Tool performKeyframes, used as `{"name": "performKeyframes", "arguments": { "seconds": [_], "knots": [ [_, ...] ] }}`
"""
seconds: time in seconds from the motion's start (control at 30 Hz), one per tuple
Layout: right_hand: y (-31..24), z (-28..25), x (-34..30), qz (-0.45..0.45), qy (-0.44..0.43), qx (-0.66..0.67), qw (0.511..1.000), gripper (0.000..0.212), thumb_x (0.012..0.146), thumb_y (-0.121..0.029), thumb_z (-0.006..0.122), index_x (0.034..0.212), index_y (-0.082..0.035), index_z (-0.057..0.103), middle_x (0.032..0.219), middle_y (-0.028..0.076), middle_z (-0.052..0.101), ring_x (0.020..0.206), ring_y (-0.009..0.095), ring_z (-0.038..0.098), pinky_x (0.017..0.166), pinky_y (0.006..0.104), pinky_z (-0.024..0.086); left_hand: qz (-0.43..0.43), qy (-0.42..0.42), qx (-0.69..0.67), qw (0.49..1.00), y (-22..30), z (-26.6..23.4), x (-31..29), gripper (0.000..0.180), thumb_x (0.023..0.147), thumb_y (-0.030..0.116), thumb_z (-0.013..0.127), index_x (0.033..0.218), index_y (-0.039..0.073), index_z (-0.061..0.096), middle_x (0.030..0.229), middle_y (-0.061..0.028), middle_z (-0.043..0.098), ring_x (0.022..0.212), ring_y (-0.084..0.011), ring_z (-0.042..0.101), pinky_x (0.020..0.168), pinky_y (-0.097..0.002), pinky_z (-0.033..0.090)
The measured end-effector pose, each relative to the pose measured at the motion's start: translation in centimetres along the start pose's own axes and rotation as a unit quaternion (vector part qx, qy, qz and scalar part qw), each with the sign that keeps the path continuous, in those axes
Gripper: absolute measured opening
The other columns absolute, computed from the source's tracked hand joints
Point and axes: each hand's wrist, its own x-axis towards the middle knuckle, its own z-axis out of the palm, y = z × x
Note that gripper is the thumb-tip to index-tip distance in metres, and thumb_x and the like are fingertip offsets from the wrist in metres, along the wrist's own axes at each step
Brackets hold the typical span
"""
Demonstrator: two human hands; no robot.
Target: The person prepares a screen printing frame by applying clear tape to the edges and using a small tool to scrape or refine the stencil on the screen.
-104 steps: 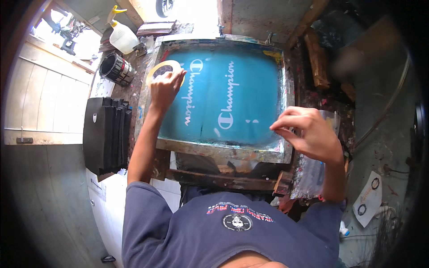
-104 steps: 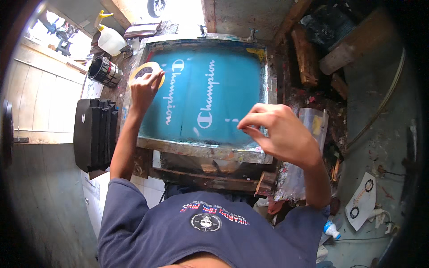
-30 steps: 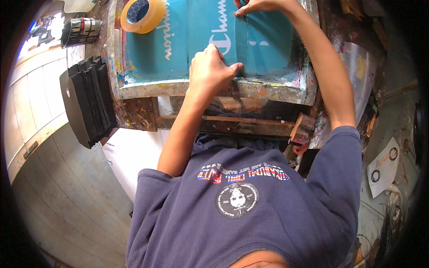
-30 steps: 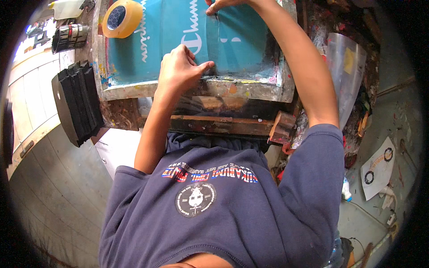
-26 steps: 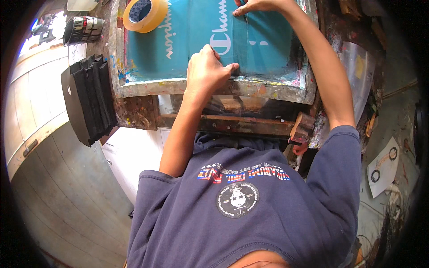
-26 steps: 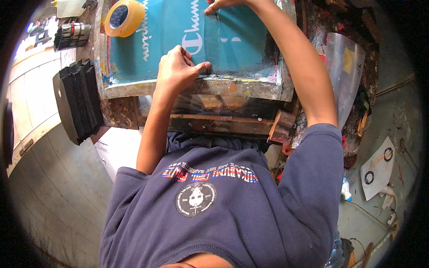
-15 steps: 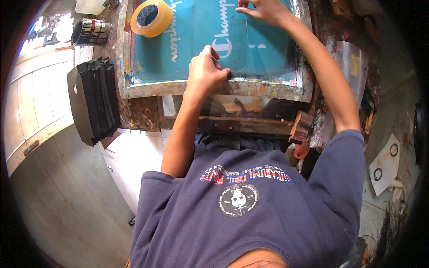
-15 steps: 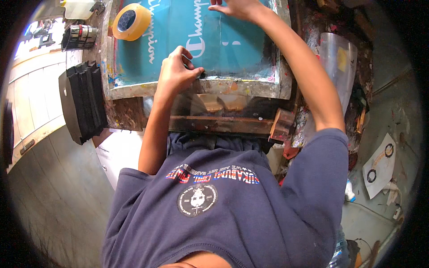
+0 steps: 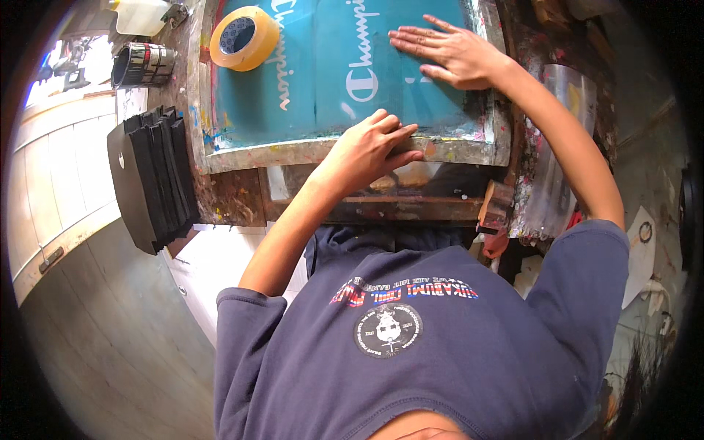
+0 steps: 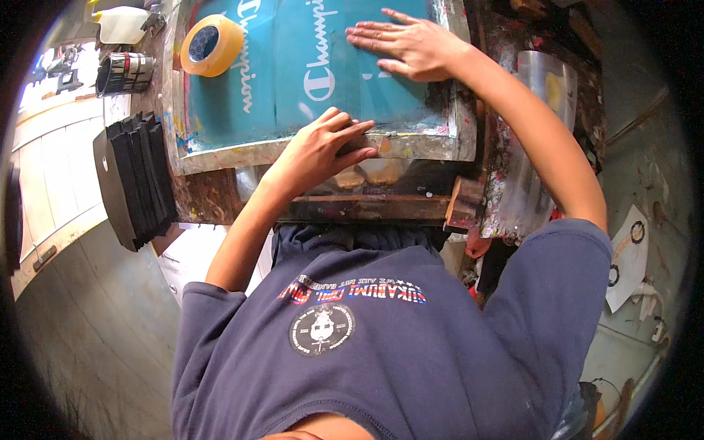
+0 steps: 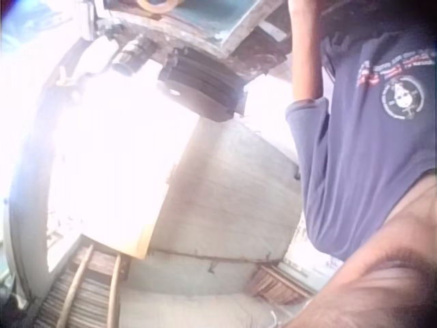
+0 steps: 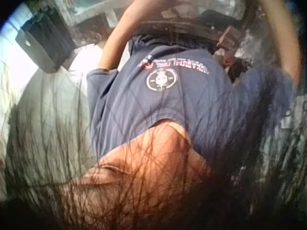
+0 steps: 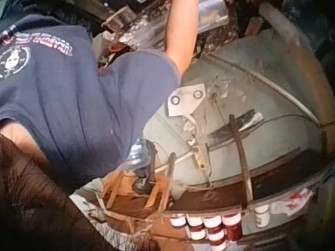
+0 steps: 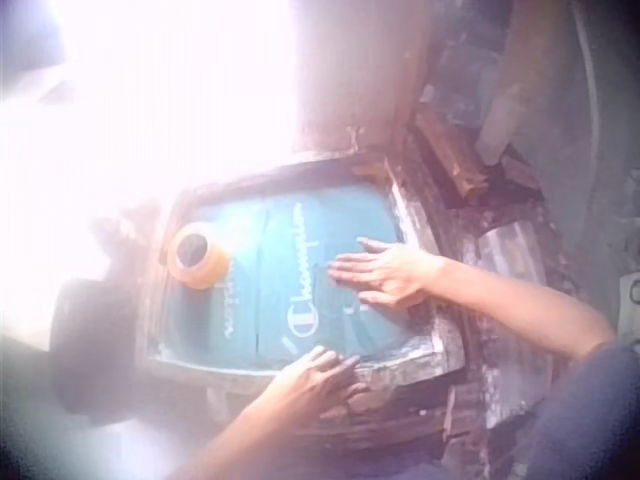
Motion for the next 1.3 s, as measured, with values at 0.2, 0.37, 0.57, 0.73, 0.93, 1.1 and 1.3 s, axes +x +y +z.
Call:
{"name": "performKeyframes", "arguments": {
  "seconds": [0.2,0.37,0.57,0.73,0.93,1.1,1.3],
  "knots": [
    [2.7,-0.7,0.2,0.024,0.016,-0.087,0.996,0.084,0.089,-0.048,0.064,0.158,-0.022,0.025,0.161,0.007,0.034,0.149,0.015,0.028,0.124,0.0481,0.016,-0.027,-0.076,-0.057,0.995,-0.3,-1.6,1.1,0.055,0.085,0.038,0.075,0.126,0.003,0.064,0.103,-0.0124,0.064,0.099,-0.0284,0.060,0.089,-0.0380,0.052],
    [-2.3,-2.5,0.6,-0.038,0.006,-0.024,0.999,0.057,0.105,-0.039,0.033,0.158,-0.021,0.024,0.163,-0.001,0.028,0.151,0.013,0.023,0.127,0.0449,0.007,0.012,0.006,0.057,0.998,-1.0,-0.5,0.6,0.095,0.075,0.057,0.077,0.140,-0.006,0.047,0.144,-0.0233,0.045,0.134,-0.0360,0.043,0.114,-0.0427,0.035],
    [-3.5,-0.6,0.1,-0.040,-0.017,0.086,0.995,0.052,0.105,-0.031,0.035,0.157,-0.023,0.031,0.162,-0.003,0.031,0.149,0.014,0.027,0.127,0.0472,0.006,-0.028,-0.079,0.100,0.992,-1.3,0.3,0.3,0.113,0.072,0.055,0.079,0.150,-0.009,0.029,0.159,-0.0262,0.027,0.151,-0.0336,0.022,0.125,-0.0435,0.018],
    [-3.1,-0.4,0.4,0.004,0.014,0.073,0.997,0.052,0.105,-0.030,0.035,0.157,-0.025,0.031,0.162,-0.004,0.031,0.149,0.013,0.028,0.127,0.0483,0.006,0.002,-0.080,0.074,0.994,-1.9,0.2,0.6,0.102,0.071,0.037,0.082,0.147,-0.009,0.034,0.158,-0.0253,0.029,0.150,-0.0331,0.023,0.124,-0.0432,0.020],
    [-2.9,0.8,0.9,0.045,0.046,0.028,0.998,0.052,0.105,-0.029,0.036,0.157,-0.026,0.031,0.161,-0.004,0.033,0.148,0.013,0.029,0.126,0.0474,0.010,0.044,-0.076,0.037,0.995,-2.4,0.4,0.6,0.097,0.074,0.033,0.082,0.149,-0.003,0.034,0.155,-0.0231,0.037,0.146,-0.0345,0.032,0.121,-0.0422,0.028],
    [-2.1,0.6,1.6,0.060,0.057,-0.004,0.997,0.051,0.105,-0.031,0.036,0.156,-0.026,0.033,0.160,-0.002,0.035,0.148,0.013,0.029,0.125,0.0468,0.012,-0.002,-0.086,-0.021,0.996,-1.8,-0.3,0.4,0.101,0.069,0.027,0.085,0.155,0.014,0.032,0.144,-0.0230,0.050,0.133,-0.0368,0.050,0.106,-0.0440,0.047],
    [0.9,-1.5,4.9,0.146,0.086,-0.016,0.985,0.048,0.100,-0.039,0.051,0.135,-0.007,0.059,0.143,0.008,0.057,0.143,0.022,0.040,0.121,0.0449,0.020,-0.025,-0.145,-0.174,0.974,-1.5,-4.1,0.3,0.084,0.076,0.031,0.082,0.148,0.011,0.045,0.122,-0.0187,0.068,0.111,-0.0389,0.065,0.094,-0.0447,0.054]
  ]
}}
